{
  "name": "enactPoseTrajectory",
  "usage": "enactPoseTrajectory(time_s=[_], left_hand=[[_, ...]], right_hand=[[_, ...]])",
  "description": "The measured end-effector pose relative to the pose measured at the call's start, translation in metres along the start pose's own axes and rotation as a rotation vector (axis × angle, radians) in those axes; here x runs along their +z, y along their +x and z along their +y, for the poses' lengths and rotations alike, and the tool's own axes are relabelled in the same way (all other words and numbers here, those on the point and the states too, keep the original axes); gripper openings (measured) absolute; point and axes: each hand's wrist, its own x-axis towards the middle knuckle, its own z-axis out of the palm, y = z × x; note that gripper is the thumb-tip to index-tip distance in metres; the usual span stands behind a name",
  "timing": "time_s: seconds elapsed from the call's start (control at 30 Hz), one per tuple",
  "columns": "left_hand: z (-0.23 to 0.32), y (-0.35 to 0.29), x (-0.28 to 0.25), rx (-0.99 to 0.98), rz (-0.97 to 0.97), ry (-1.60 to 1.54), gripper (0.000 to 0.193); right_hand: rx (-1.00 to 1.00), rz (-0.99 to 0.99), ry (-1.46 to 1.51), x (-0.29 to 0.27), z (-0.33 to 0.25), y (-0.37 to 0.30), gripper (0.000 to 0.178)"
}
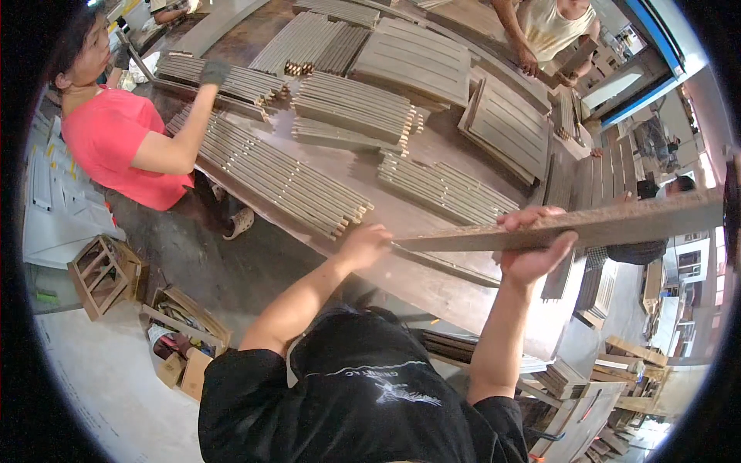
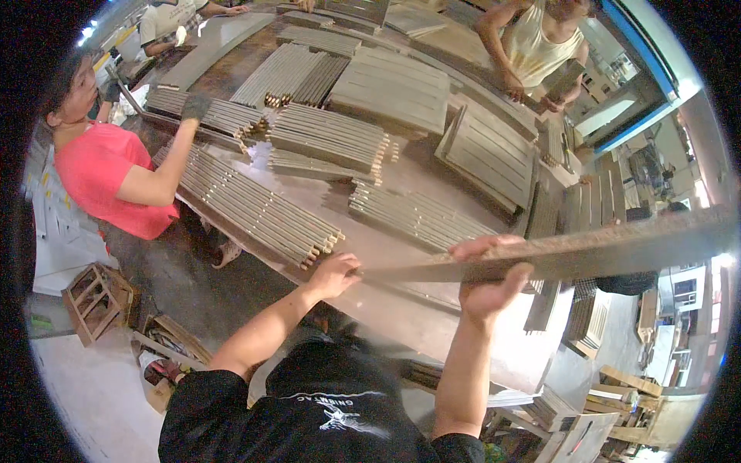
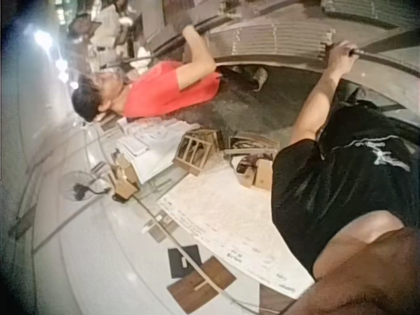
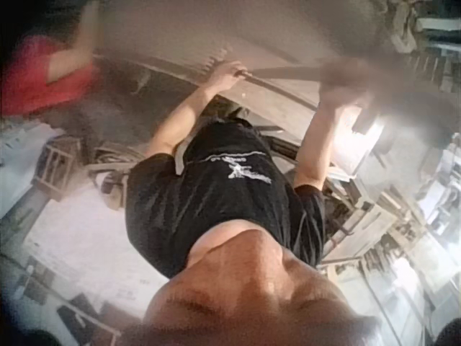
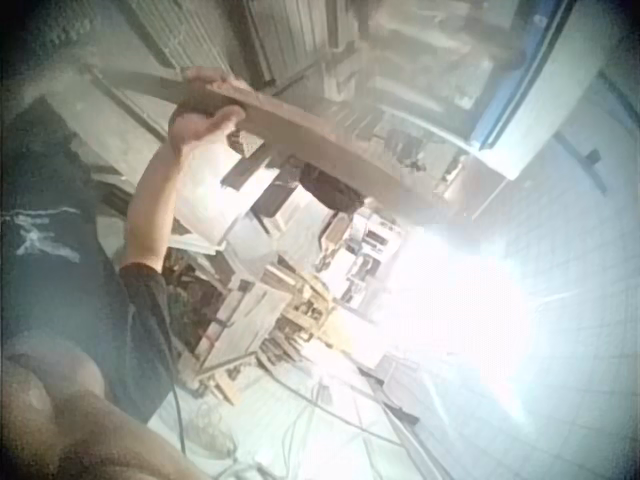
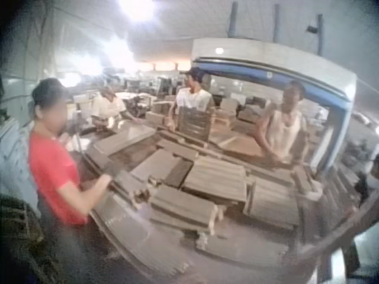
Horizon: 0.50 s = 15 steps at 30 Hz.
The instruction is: The person picks up large wooden slats from a table and aligns them with a frame component by hand, fitting the pieces together before moving the assembly aside.
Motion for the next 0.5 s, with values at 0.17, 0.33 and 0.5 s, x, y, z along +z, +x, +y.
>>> enactPoseTrajectory(time_s=[0.17, 0.33, 0.5], left_hand=[[-0.004, -0.002, 0.007, 0.058, 0.179, -0.054, 0.016], [-0.006, -0.003, 0.009, 0.04, 0.161, -0.067, 0.024], [-0.007, -0.002, 0.009, 0.008, 0.157, -0.07, 0.028]], right_hand=[[0.056, 0.001, -0.016, 0.008, 0.008, 0.008, 0.06], [0.129, 0.006, 0.016, 0.006, 0.014, 0.015, 0.06], [0.015, -0.158, -0.144, 0.021, 0.016, 0.011, 0.06]])
